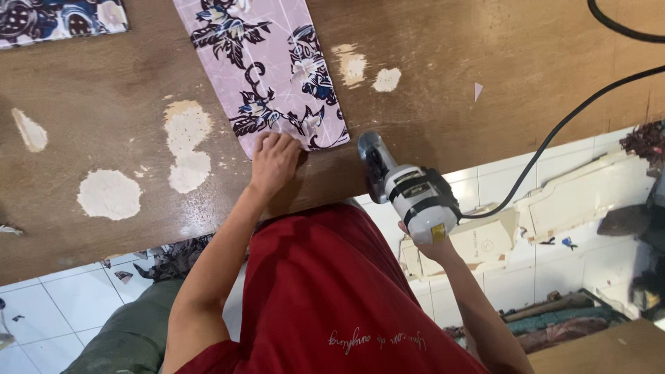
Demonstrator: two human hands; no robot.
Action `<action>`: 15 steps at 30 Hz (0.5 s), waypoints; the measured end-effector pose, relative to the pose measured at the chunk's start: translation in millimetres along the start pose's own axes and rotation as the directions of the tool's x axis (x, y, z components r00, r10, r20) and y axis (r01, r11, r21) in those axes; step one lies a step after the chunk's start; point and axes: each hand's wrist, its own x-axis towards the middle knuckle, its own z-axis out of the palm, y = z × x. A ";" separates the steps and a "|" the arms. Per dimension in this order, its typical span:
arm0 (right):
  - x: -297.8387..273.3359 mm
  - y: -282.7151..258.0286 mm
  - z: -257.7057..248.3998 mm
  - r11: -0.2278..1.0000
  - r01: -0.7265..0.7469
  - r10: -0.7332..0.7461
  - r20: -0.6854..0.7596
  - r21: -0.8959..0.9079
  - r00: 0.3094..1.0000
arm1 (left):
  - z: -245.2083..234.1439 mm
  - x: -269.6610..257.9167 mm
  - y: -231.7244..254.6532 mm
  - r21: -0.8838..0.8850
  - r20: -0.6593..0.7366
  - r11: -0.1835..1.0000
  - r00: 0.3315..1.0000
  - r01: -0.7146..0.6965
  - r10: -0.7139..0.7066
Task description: The person aligns and smooths a patterned fabric on a wooden table, then uses a handheld electric cutter to trim the fabric into several rectangular pieces. The person repositions the fabric and continues cutting until multiple cut pieces are visible on the table.
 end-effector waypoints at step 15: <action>8.5 -31.9 78.0 0.990 0.135 -0.131 0.104 -0.041 0.986 | -9.9 22.2 -5.0 -0.108 0.039 0.990 0.995 0.091 -0.087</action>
